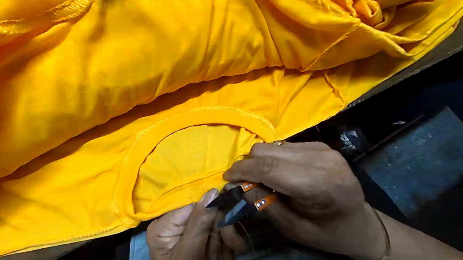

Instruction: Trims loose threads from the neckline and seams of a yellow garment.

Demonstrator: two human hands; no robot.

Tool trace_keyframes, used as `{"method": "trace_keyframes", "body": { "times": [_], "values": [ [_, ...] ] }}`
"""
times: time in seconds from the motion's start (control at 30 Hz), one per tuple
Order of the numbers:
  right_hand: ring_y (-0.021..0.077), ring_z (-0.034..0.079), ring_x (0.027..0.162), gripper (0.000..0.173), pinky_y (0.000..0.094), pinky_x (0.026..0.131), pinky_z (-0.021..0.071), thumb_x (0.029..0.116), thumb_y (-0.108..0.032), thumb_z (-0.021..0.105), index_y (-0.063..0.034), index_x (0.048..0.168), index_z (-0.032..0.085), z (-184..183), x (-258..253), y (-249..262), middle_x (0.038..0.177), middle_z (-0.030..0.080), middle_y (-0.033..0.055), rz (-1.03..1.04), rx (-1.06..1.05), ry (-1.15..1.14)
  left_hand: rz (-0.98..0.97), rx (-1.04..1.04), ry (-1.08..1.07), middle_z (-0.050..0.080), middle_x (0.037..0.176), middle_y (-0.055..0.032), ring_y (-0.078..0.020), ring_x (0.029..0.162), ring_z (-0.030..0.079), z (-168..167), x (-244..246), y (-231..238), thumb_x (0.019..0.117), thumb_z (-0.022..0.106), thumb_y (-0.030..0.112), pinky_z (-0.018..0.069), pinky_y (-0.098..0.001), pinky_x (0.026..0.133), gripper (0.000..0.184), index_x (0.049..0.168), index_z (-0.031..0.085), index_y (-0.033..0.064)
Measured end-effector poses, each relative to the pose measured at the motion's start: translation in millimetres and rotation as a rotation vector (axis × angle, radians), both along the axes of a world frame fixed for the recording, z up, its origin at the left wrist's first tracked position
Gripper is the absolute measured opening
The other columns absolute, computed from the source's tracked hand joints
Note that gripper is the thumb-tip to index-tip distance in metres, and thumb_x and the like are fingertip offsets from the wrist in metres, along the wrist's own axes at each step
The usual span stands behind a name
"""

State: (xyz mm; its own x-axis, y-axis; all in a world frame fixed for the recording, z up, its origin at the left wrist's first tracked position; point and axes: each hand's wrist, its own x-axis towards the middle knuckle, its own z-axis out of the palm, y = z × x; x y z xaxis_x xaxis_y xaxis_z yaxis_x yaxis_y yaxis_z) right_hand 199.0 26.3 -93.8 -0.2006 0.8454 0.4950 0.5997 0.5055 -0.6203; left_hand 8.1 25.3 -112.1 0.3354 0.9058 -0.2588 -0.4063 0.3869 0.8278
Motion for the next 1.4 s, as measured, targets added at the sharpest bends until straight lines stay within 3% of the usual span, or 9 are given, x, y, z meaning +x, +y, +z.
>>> {"method": "trace_keyframes", "body": {
  "times": [0.07,0.23,0.33,0.47,0.63,0.73,0.87,1.07,1.4],
  "values": [
    [0.0071,0.055,0.067,0.015,0.0202,0.057,0.0434,0.0928,-0.006,0.059,-0.0016,0.095,0.074,-1,2,-3,0.075,0.060,0.0013,0.042,0.003,0.051,-0.014,-0.091,-0.052,0.058,0.055,-0.0021,-0.0029,0.044,0.052,1,0,0,0.1025,0.062,0.022,0.0471,-0.0181,0.043,0.033,0.076,0.072,0.0047],
    [0.0075,0.053,0.069,0.017,0.0209,0.060,0.0426,0.0973,-0.011,0.056,-0.0066,0.097,0.072,-8,11,-21,0.074,0.057,-0.0002,0.160,-0.026,0.031,-0.142,-0.320,-0.277,0.053,0.058,-0.0011,-0.0018,0.043,0.045,-6,-1,9,0.1052,0.055,0.037,0.0431,-0.0165,0.042,0.045,0.120,0.071,-0.0026],
    [0.0057,0.055,0.069,0.017,0.0193,0.060,0.0445,0.1005,-0.014,0.055,-0.0065,0.098,0.070,-7,15,-25,0.077,0.060,-0.0007,0.219,-0.103,0.064,-0.068,-0.331,-0.156,0.050,0.051,-0.0002,-0.0011,0.039,0.043,1,5,8,0.1082,0.050,0.032,0.0421,-0.0166,0.039,0.042,0.113,0.073,-0.0032],
    [0.0052,0.059,0.073,0.024,0.0189,0.061,0.0488,0.0954,-0.017,0.064,-0.0023,0.114,0.070,3,23,-13,0.086,0.065,0.0014,-0.073,-0.048,-0.073,0.043,-0.200,0.038,0.054,0.050,-0.0029,-0.0050,0.040,0.049,13,9,6,0.1061,0.056,0.023,0.0456,-0.0204,0.040,0.039,0.075,0.069,0.0050],
    [0.0108,0.052,0.064,0.020,0.0247,0.054,0.0395,0.0928,-0.009,0.058,-0.0019,0.100,0.075,-9,32,-1,0.072,0.057,0.0024,-0.135,0.070,-0.190,-0.094,-0.287,-0.118,0.056,0.054,-0.0058,-0.0053,0.040,0.050,16,1,11,0.1096,0.043,0.025,0.0466,-0.0210,0.039,0.042,0.112,0.073,-0.0045],
    [0.0112,0.052,0.066,0.017,0.0236,0.057,0.0409,0.0940,-0.009,0.057,-0.0022,0.096,0.073,-6,39,-8,0.072,0.055,0.0032,-0.001,0.109,-0.100,-0.144,-0.434,-0.257,0.056,0.055,-0.0035,-0.0050,0.041,0.053,16,1,16,0.1074,0.050,0.039,0.0484,-0.0199,0.039,0.045,0.094,0.070,0.0016],
    [0.0109,0.053,0.068,0.014,0.0245,0.057,0.0405,0.0939,-0.010,0.058,-0.0065,0.088,0.070,-8,50,-15,0.072,0.055,0.0008,0.102,0.042,-0.159,-0.073,-0.409,-0.159,0.048,0.048,-0.0007,-0.0043,0.038,0.049,20,10,14,0.1051,0.057,0.026,0.0454,-0.0198,0.038,0.046,0.066,0.065,0.0033],
    [0.0046,0.053,0.077,0.046,0.0191,0.063,0.0432,0.1092,-0.035,0.041,-0.0026,0.125,0.068,-2,48,-23,0.088,0.058,-0.0009,-0.031,-0.114,-0.112,-0.041,-0.128,0.018,0.055,0.051,-0.0032,-0.0066,0.041,0.052,22,11,6,0.1064,0.055,0.022,0.0482,-0.0225,0.040,0.043,0.070,0.068,0.0029],
    [0.0141,0.050,0.068,0.032,0.0272,0.055,0.0369,0.1048,-0.024,0.053,-0.0006,0.114,0.072,-8,31,-25,0.076,0.054,0.0026,-0.127,0.121,-0.285,-0.058,0.000,0.004,0.059,0.055,-0.0046,-0.0075,0.043,0.054,20,8,2,0.1072,0.053,0.017,0.0506,-0.0235,0.043,0.040,0.074,0.067,0.0019]
  ]
}}
